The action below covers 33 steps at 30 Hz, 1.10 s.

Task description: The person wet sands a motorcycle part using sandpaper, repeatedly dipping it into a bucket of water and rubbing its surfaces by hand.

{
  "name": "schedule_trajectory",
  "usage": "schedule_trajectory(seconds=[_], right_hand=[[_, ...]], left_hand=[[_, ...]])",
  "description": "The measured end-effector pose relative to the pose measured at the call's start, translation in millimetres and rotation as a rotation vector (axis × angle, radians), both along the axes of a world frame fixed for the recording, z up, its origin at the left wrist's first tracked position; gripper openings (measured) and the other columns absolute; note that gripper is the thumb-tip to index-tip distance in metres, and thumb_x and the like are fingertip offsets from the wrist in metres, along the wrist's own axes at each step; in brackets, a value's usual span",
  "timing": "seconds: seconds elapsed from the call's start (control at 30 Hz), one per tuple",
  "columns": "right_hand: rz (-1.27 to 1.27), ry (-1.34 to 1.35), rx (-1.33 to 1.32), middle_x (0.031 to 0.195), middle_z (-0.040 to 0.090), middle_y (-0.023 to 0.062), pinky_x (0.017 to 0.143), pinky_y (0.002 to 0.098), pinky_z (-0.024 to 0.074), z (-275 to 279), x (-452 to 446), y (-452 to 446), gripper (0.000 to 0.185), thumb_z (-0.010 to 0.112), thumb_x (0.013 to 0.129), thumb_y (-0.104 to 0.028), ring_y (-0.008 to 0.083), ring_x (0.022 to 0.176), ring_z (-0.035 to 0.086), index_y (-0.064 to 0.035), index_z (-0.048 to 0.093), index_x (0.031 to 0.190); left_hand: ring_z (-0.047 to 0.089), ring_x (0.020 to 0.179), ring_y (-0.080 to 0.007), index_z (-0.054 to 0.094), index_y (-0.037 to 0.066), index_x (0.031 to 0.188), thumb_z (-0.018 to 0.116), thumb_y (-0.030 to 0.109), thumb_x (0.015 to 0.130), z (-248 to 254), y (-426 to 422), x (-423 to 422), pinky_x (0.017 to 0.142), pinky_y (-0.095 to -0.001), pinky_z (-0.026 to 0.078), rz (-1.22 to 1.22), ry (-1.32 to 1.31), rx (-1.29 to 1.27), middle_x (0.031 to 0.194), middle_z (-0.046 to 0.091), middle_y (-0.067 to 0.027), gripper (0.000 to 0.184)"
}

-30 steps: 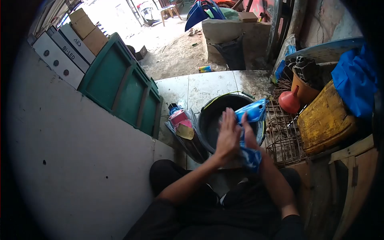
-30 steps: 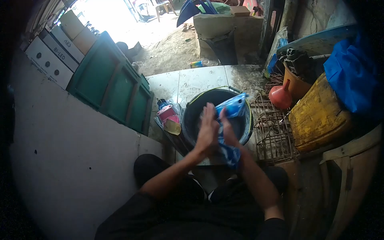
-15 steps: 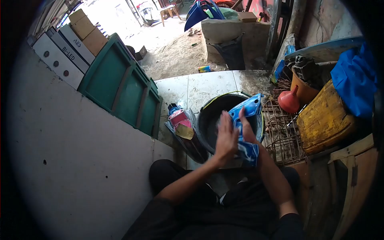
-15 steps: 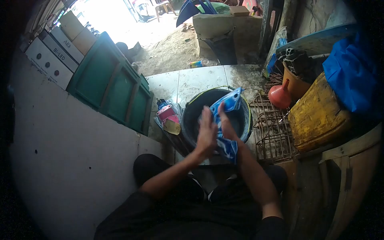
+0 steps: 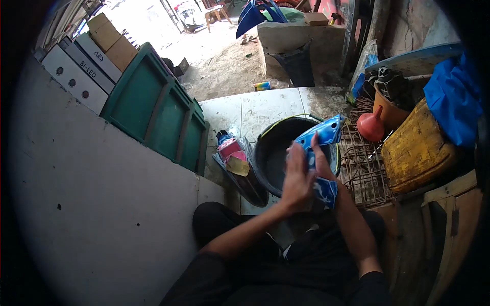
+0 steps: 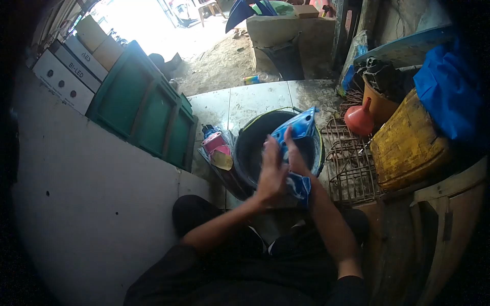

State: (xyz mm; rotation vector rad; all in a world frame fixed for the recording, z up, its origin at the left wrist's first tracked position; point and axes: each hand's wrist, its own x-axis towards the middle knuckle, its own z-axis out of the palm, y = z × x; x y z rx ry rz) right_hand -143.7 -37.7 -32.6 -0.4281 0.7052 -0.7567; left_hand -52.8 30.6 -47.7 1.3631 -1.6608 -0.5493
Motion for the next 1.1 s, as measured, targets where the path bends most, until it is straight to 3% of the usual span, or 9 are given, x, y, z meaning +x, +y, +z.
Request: schedule_trajectory(seconds=[0.13,0.23,0.33,0.43,0.57,0.67,0.73,0.9,1.1], right_hand=[[-0.062,0.267,-0.306,0.131,0.055,0.0114,0.104,0.0362,0.0421,11.0,16.2,14.1,0.084,0.037,0.095,-0.071,0.022,0.121,0.053,-0.002,0.042,0.142],[0.012,0.002,0.118,0.108,0.068,0.0178,0.089,0.0433,0.0539,-14.7,-13.5,-22.1,0.084,0.043,0.09,-0.074,0.0295,0.097,0.067,0.002,0.057,0.123],[0.095,-0.057,0.066,0.119,0.064,0.0155,0.096,0.0401,0.0506,-18.2,-12.3,-16.4,0.081,0.043,0.092,-0.072,0.027,0.106,0.064,-0.0014,0.054,0.13],[-0.169,0.26,-0.373,0.123,0.063,0.0121,0.099,0.0354,0.0465,-34.9,18.6,-1.2,0.074,0.043,0.095,-0.067,0.0252,0.11,0.061,-0.0041,0.053,0.133],[0.042,0.096,0.092,0.089,0.066,0.0106,0.074,0.0344,0.0544,-5.1,-7.1,-14.4,0.081,0.041,0.087,-0.079,0.0214,0.077,0.064,-0.0028,0.062,0.104],[0.104,0.09,-0.031,0.096,0.066,0.0098,0.08,0.0333,0.0531,-11.0,-12.2,-16.3,0.079,0.04,0.09,-0.077,0.019,0.086,0.064,-0.0035,0.063,0.108],[-0.238,0.167,-0.136,0.102,0.066,0.0084,0.086,0.0332,0.0514,-21.0,10.8,-9.0,0.074,0.037,0.094,-0.072,0.0187,0.092,0.064,-0.0047,0.06,0.117],[0.146,0.117,0.017,0.116,0.065,0.0132,0.093,0.047,0.0514,-33.2,-11.6,-22.7,0.082,0.041,0.089,-0.077,0.0298,0.105,0.064,-0.0051,0.055,0.126],[0.025,-0.022,-0.162,0.14,0.051,0.0066,0.111,0.0371,0.0363,-35.5,9.9,-5.7,0.075,0.036,0.096,-0.069,0.0215,0.128,0.05,-0.0111,0.044,0.144]], left_hand=[[0.013,0.148,-0.0442,0.023,-0.01,0.15,0.036,0.028,0.103,-2.5,-30.5,21.0,0.121,-0.0479,0.01,0.137,0.08,0.092,0.157,0.018,-0.032,0.061],[0.005,0.149,-0.044,0.013,-0.009,0.152,0.042,0.033,0.101,-19.5,25.7,-12.4,0.121,-0.049,0.005,-0.079,-0.015,0.002,0.159,0.01,-0.032,0.072],[0.008,0.149,-0.0451,0.016,-0.009,0.152,0.044,0.029,0.099,-13.3,7.8,-5.2,0.12,-0.0529,0.008,-0.006,-0.131,-0.069,0.158,0.012,-0.0317,0.07],[0.02,0.145,-0.0465,0.026,-0.01,0.148,0.044,0.025,0.1,-5.1,-34.0,24.3,0.118,-0.0529,0.016,0.101,-0.125,0.025,0.154,0.024,-0.033,0.062],[0.01,0.149,-0.0443,0.015,-0.011,0.151,0.046,0.034,0.099,-20.6,26.3,-12.3,0.121,-0.0496,0.008,-0.063,-0.036,0.091,0.159,0.01,-0.0316,0.075],[0.003,0.149,-0.0456,0.011,-0.009,0.152,0.038,0.027,0.101,-7.3,19.7,-9.0,0.121,-0.0471,0.006,-0.064,-0.047,0.02,0.159,0.005,-0.0326,0.068],[0.009,0.148,-0.0455,0.017,-0.008,0.151,0.027,0.021,0.105,9.7,-15.5,15.2,0.121,-0.0464,0.008,-0.013,0.01,0.1,0.158,0.01,-0.0326,0.056],[0.006,0.151,-0.0383,0.017,-0.008,0.152,0.036,0.042,0.103,-6.5,31.5,-14.1,0.121,-0.0475,0.004,-0.057,-0.029,0.014,0.159,0.01,-0.0305,0.072],[0.006,0.151,-0.0383,0.015,-0.005,0.154,0.031,0.041,0.104,-5.9,-22.6,15.8,0.12,-0.0494,0.005,0.078,-0.038,0.107,0.161,0.01,-0.0259,0.07]])
